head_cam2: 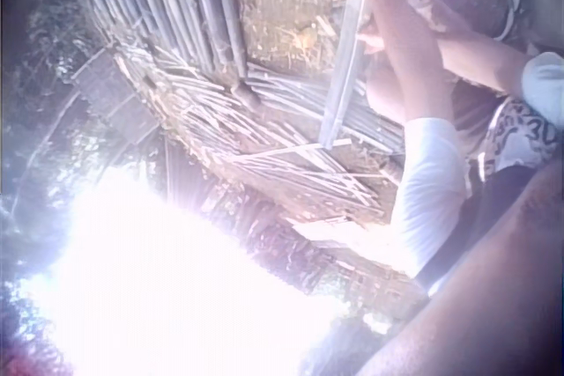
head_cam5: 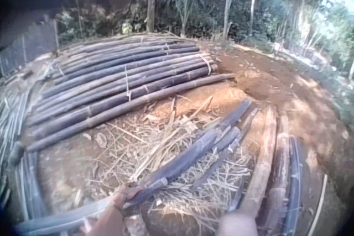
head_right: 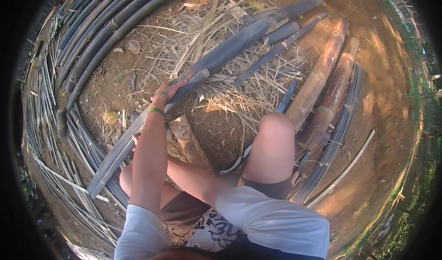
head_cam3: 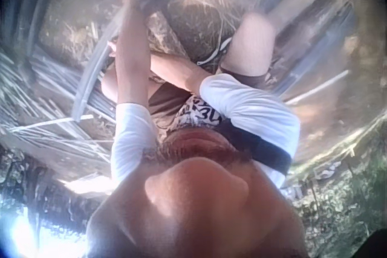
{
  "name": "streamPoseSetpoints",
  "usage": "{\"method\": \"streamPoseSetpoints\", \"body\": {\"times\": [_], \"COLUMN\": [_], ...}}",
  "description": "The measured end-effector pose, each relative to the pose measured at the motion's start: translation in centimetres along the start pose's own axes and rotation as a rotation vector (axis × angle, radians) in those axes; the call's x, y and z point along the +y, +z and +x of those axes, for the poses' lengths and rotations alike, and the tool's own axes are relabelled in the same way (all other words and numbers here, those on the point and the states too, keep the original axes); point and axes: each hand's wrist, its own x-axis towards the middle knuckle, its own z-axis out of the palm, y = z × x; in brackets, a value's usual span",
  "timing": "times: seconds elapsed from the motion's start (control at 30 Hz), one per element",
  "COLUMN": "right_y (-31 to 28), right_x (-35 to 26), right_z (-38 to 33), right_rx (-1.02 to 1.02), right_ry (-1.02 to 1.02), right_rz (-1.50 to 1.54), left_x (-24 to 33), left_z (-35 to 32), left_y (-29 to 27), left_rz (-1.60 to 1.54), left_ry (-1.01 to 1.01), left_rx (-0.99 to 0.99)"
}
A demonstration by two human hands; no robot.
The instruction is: The person handles bamboo poles on the ground and then saws through one of them using a hand saw.
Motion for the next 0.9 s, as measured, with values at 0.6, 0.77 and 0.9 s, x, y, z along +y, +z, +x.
{"method": "streamPoseSetpoints", "body": {"times": [0.6,0.77,0.9], "right_y": [2.1,1.7,1.7], "right_x": [-8.7,-9.0,-8.9], "right_z": [-2.7,-2.3,-2.1], "right_rx": [0.077,0.122,0.109], "right_ry": [0.397,0.435,0.441], "right_rz": [0.1,0.06,0.054], "left_x": [-0.3,-0.2,-0.2], "left_z": [-3.2,-2.9,-2.6], "left_y": [0.5,1.0,1.2], "left_rz": [-0.05,-0.081,-0.071], "left_ry": [0.006,0.04,0.04], "left_rx": [0.157,0.185,0.186]}}
